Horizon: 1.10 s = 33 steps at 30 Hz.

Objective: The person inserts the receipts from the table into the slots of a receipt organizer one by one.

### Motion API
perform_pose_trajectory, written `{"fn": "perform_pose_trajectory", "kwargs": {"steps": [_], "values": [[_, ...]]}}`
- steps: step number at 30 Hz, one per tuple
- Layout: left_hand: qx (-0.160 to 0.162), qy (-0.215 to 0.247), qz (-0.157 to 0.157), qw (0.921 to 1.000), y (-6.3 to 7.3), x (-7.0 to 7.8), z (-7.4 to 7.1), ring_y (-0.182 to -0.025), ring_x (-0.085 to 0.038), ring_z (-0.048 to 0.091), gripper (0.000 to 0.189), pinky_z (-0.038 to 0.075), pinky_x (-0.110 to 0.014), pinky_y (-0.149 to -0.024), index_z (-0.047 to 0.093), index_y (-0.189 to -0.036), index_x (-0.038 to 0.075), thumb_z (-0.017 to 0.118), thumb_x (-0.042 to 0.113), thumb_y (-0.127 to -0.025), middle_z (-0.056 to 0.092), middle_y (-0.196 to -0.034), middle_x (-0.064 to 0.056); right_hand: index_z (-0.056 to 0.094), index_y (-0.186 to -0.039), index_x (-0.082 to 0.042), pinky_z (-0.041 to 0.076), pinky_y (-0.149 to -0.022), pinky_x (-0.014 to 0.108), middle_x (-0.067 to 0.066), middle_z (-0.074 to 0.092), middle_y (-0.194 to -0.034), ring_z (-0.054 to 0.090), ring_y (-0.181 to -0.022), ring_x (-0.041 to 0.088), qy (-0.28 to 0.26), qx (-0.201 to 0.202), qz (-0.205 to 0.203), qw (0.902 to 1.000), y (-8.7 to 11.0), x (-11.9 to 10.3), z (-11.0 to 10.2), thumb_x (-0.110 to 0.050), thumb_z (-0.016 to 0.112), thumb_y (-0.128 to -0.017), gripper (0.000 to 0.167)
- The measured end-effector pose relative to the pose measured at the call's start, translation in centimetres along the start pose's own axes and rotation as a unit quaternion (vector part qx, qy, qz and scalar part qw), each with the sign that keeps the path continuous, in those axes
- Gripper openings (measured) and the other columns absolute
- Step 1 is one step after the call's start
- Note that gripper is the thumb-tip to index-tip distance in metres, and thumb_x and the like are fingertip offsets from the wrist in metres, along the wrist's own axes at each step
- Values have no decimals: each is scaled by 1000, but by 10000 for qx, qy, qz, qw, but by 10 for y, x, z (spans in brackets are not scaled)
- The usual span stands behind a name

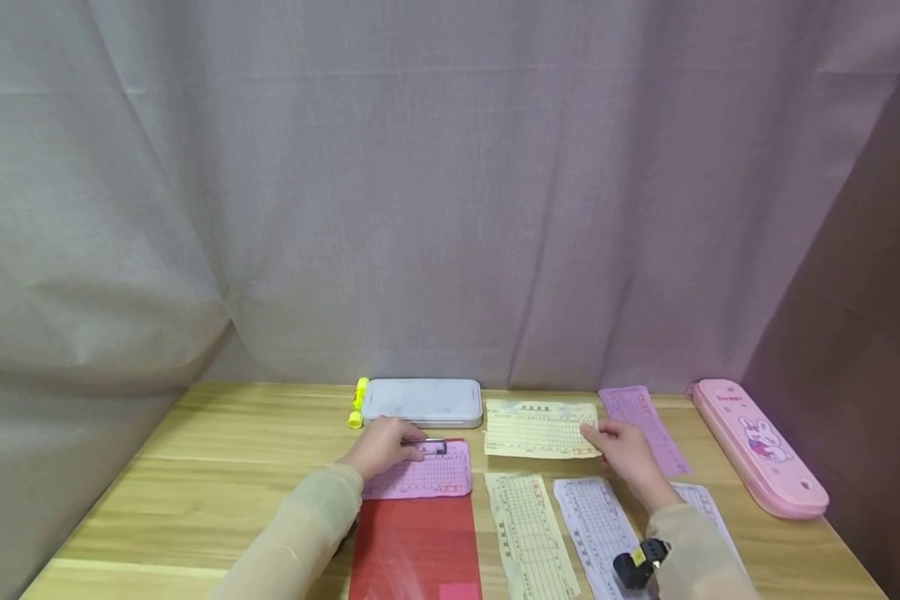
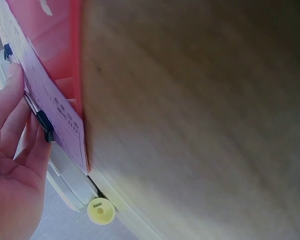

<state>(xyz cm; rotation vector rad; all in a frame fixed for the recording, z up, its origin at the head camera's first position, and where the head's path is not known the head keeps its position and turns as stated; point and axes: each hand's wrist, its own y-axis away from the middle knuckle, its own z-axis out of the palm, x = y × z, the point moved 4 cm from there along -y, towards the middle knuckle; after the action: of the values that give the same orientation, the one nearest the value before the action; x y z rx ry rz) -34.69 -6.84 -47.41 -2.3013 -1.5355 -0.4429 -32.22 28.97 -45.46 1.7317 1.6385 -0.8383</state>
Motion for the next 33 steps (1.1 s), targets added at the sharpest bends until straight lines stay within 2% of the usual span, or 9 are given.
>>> {"fn": "perform_pose_trajectory", "kwargs": {"steps": [8, 13, 18, 25, 28, 33], "values": [[25, -26, 56, 10000, 0, 0, -1, -102, -16, 64, 28, 49, -35, -93, 75, -104, 17, 79, 24, -76, 72, -100, 5, 62, -100, 9, 45, -58, 25, -1, 52, -77, 48, -66, 11, -213, -267, 122, 9993, 8, -16, 14, -30, 59, -94, 39], [27, -77, 48, 10000, -1, -1, 1, -101, -15, 64, 28, 50, -34, -91, 75, -104, 17, 79, 25, -76, 72, -99, 6, 64, -95, 7, 42, -53, 24, -4, 51, -69, 44, -58, 9, -353, -422, 104, 9984, 12, -26, 25, -27, 60, -93, 34], [68, -161, 104, 9998, -2, -1, 1, -101, -15, 65, 28, 50, -33, -90, 75, -103, 18, 79, 25, -76, 73, -99, 6, 65, -95, 4, 41, -54, 23, -4, 51, -67, 44, -60, 10, -273, -630, 117, 9976, 17, -32, 38, -29, 60, -93, 34], [65, -184, 136, 9997, -1, 1, -1, -103, -16, 64, 29, 49, -34, -93, 75, -104, 17, 78, 25, -77, 72, -101, 6, 63, -81, 0, 35, -47, 19, -6, 47, -60, 40, -52, 7, -745, -928, 16, 9929, 27, -37, 60, -24, 62, -91, 26], [70, -200, 123, 9997, 0, 1, -1, -103, -16, 64, 29, 48, -35, -93, 75, -104, 17, 78, 26, -77, 72, -101, 6, 59, -75, -2, 33, -45, 17, -6, 44, -57, 38, -50, 6, -773, -926, 156, 9926, 31, -38, 70, -21, 61, -91, 25], [50, -171, 35, 9998, 0, 0, 1, -104, -16, 64, 30, 49, -34, -93, 75, -105, 18, 78, 26, -77, 72, -102, 6, 55, -68, -4, 30, -43, 17, -4, 39, -51, 36, -46, 7, -673, -693, 491, 9941, 37, -41, 85, -16, 62, -90, 26]]}}
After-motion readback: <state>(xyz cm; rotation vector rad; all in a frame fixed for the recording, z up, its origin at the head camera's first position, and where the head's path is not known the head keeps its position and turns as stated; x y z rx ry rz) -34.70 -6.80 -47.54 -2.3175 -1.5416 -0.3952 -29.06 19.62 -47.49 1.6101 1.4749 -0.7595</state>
